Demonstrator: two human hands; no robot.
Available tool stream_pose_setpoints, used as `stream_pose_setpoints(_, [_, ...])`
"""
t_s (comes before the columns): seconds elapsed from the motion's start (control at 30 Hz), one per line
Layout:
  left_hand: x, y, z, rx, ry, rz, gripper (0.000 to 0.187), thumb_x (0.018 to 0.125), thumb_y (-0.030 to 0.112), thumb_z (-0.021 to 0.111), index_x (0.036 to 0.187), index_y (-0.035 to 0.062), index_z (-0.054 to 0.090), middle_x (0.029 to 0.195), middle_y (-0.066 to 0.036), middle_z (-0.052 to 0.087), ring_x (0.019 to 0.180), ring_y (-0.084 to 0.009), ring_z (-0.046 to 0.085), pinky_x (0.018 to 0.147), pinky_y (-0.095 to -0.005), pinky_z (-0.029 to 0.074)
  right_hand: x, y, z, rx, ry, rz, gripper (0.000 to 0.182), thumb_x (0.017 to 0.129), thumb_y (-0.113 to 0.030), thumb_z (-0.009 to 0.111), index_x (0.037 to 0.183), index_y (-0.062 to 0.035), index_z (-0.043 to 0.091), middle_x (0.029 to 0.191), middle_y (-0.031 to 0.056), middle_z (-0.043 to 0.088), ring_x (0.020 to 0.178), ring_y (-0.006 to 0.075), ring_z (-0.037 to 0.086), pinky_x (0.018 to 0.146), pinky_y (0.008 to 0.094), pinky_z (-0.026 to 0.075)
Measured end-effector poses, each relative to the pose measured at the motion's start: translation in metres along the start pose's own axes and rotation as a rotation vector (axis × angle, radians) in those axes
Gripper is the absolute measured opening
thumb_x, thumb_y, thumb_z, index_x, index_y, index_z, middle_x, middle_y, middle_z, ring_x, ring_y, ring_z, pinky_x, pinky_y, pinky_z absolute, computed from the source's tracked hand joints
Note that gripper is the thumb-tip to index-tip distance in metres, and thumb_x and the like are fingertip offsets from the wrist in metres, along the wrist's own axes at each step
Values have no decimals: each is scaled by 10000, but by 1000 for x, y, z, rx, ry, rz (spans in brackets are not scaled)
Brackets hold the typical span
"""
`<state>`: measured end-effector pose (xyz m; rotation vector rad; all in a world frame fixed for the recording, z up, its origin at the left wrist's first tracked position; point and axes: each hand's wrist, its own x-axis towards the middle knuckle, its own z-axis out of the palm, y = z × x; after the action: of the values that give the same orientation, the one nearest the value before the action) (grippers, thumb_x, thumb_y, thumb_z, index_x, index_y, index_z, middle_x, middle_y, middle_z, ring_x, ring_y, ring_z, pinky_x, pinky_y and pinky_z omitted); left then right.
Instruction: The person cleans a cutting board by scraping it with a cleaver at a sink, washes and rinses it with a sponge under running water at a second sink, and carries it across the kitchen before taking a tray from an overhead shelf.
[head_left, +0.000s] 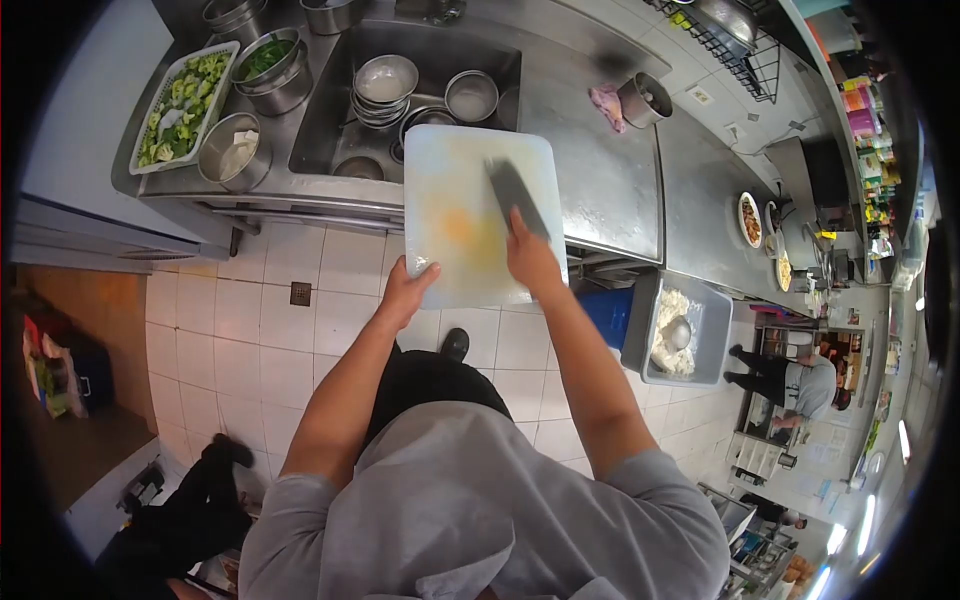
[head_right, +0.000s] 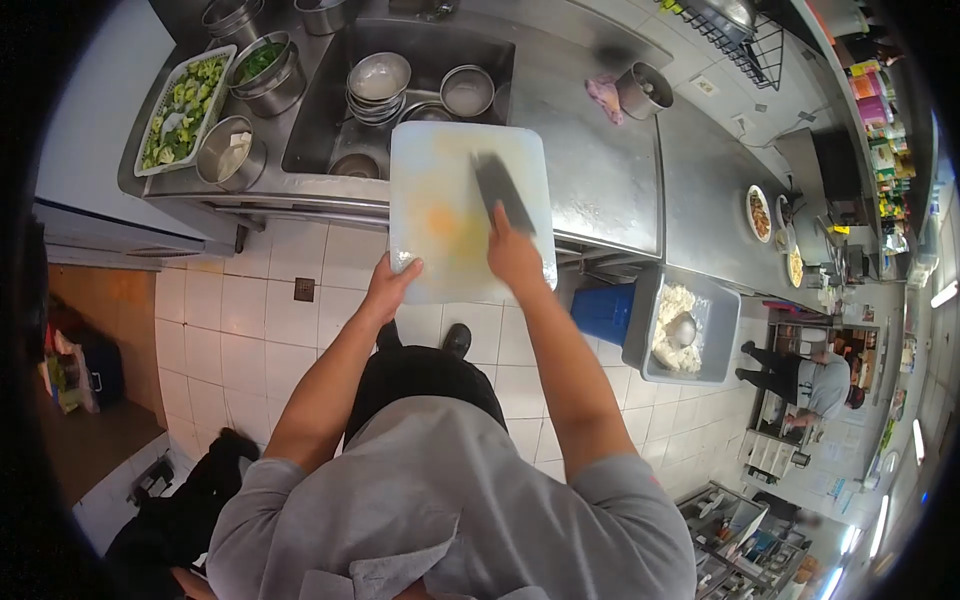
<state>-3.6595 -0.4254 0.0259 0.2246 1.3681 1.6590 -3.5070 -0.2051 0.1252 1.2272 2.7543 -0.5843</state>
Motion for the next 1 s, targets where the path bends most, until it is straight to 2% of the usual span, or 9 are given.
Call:
stream_pose_setpoints(0.17, [-9,3,4,-5,45,-56,510,1012,243,814,1377,-35,590,1245,-126,737,1126,-203,715,991,-373,572,95,-30,-21,155,-56,104,614,1098,-293,487,1678,-112,397,1087,307,765,985,527,731,884,622,577])
stream_pose_setpoints(0.23, [-7,9,5,-48,10,-121,578,968,262,848,1381,-31,567,1251,-142,738,1120,-217,719,975,-374,577,70,-3,-8,48,74,-94,620,1091,-277,501,1676,-101,398,1066,314,762,985,528,728,878,627,571])
stream_pose_setpoints(0.37, [20,13,6,201,140,13,697,913,288,882,1408,-46,523,1257,-191,746,1131,-266,737,973,-394,583,-104,27,-20,-7,-71,75,649,1084,-264,548,1707,-256,364,1077,343,747,898,570,719,813,682,563])
stream_pose_setpoints(0.4, [24,23,9,322,201,53,746,892,305,894,1420,-48,505,1269,-212,744,1143,-290,741,979,-404,584,-151,42,-16,-5,33,-29,650,1091,-252,540,1713,-250,351,1100,349,743,895,567,721,810,672,572])
stream_pose_setpoints(0.47, [24,34,14,439,253,92,794,871,322,907,1432,-50,487,1280,-233,742,1154,-314,746,985,-414,585,-224,36,-42,-48,-106,142,654,1090,-234,542,1715,-247,351,1107,352,744,888,565,721,815,664,576])
stream_pose_setpoints(0.57, [20,39,18,490,210,113,753,902,328,886,1428,-44,497,1297,-244,738,1175,-339,747,1010,-426,577,-252,41,-60,1,-83,70,663,1085,-225,548,1717,-237,348,1131,358,739,901,566,724,829,647,586])
stream_pose_setpoints(0.67, [16,38,20,432,180,157,696,922,316,873,1411,-31,520,1301,-230,738,1180,-326,742,1016,-422,572,-183,37,-61,-70,-181,165,670,1076,-213,555,1716,-226,356,1197,369,724,941,570,724,855,633,589])
stream_pose_setpoints(0.83, [14,40,24,392,164,64,632,956,268,846,1418,-27,532,1305,-180,705,1188,-258,690,1035,-397,548,64,9,-35,46,6,-85,587,1078,-242,510,1636,-71,453,1052,320,758,974,539,721,899,642,560])
stream_pose_setpoints(1.0, [15,27,25,366,214,125,642,961,256,845,1429,-33,513,1308,-187,709,1182,-267,701,1021,-396,559,37,18,-22,7,29,-74,602,1100,-295,496,1669,-124,408,1002,329,752,913,544,724,847,654,562])
